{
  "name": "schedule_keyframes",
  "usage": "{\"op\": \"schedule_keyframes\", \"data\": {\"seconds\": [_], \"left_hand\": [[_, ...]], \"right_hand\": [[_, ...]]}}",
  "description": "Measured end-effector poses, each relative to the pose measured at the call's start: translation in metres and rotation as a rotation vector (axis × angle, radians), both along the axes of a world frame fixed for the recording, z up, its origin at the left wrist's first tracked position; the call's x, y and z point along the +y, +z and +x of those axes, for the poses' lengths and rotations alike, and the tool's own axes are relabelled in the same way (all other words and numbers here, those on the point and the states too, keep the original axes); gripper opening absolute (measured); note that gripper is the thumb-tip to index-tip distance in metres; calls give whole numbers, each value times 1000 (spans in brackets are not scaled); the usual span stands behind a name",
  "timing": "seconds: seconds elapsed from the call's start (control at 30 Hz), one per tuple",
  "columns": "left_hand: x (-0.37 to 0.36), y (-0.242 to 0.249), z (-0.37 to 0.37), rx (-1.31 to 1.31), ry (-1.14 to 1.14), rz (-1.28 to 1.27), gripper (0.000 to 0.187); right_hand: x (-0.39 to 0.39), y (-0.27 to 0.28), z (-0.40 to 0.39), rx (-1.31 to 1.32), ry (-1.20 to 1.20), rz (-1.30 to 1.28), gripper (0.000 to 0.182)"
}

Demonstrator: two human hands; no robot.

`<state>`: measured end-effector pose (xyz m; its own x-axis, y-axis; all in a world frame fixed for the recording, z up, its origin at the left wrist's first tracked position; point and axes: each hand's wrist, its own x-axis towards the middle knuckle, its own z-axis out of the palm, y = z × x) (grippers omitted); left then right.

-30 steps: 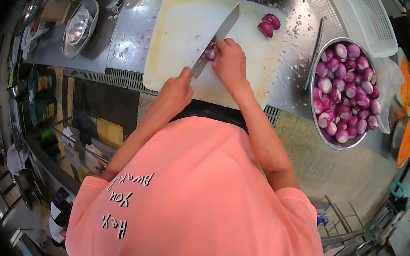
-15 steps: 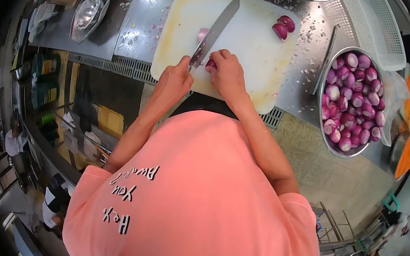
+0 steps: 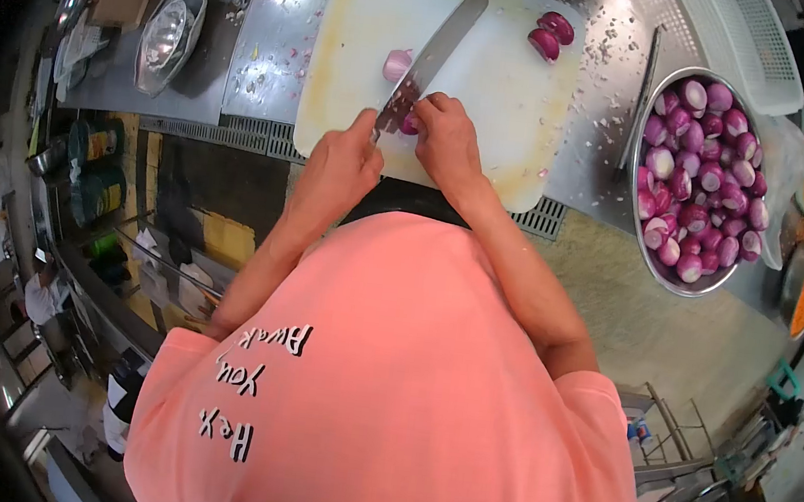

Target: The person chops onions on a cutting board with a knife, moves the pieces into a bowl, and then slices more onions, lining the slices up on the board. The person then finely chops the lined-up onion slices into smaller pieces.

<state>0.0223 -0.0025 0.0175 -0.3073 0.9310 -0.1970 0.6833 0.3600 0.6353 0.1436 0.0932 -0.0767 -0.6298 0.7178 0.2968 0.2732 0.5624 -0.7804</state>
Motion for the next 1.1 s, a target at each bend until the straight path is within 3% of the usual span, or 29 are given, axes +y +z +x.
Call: {"op": "schedule_keyframes", "data": {"seconds": [0.17, 0.27, 0.4, 0.47, 0.63, 0.77, 0.9, 0.97, 1.1], "left_hand": [[9, -42, 4, 76, -50, 100, 21], [7, 5, 2, -13, -37, -33, 21], [-6, -24, 8, 69, -33, -25, 21], [6, -42, 9, 64, -47, 129, 21], [-3, 0, 10, 34, -52, -14, 22], [3, -33, 18, 100, -43, 37, 23], [10, -23, 3, 31, -64, 121, 24], [0, 1, -6, -8, 20, 25, 23], [-17, 2, -31, 36, 197, 6, 21]], "right_hand": [[-3, -4, 1, 23, -33, 9, 9], [-3, -4, 2, 67, -45, 35, 9], [-7, -12, 4, 77, -60, 36, 10], [-8, -11, 4, 88, -74, 40, 11], [-8, -11, 5, 130, -73, 41, 11], [-10, -18, 10, 115, -89, 19, 13], [-7, -16, 13, 106, -81, 8, 10], [-5, -11, 9, 66, -120, -17, 10], [-15, 11, -9, -95, -161, 16, 21]]}}
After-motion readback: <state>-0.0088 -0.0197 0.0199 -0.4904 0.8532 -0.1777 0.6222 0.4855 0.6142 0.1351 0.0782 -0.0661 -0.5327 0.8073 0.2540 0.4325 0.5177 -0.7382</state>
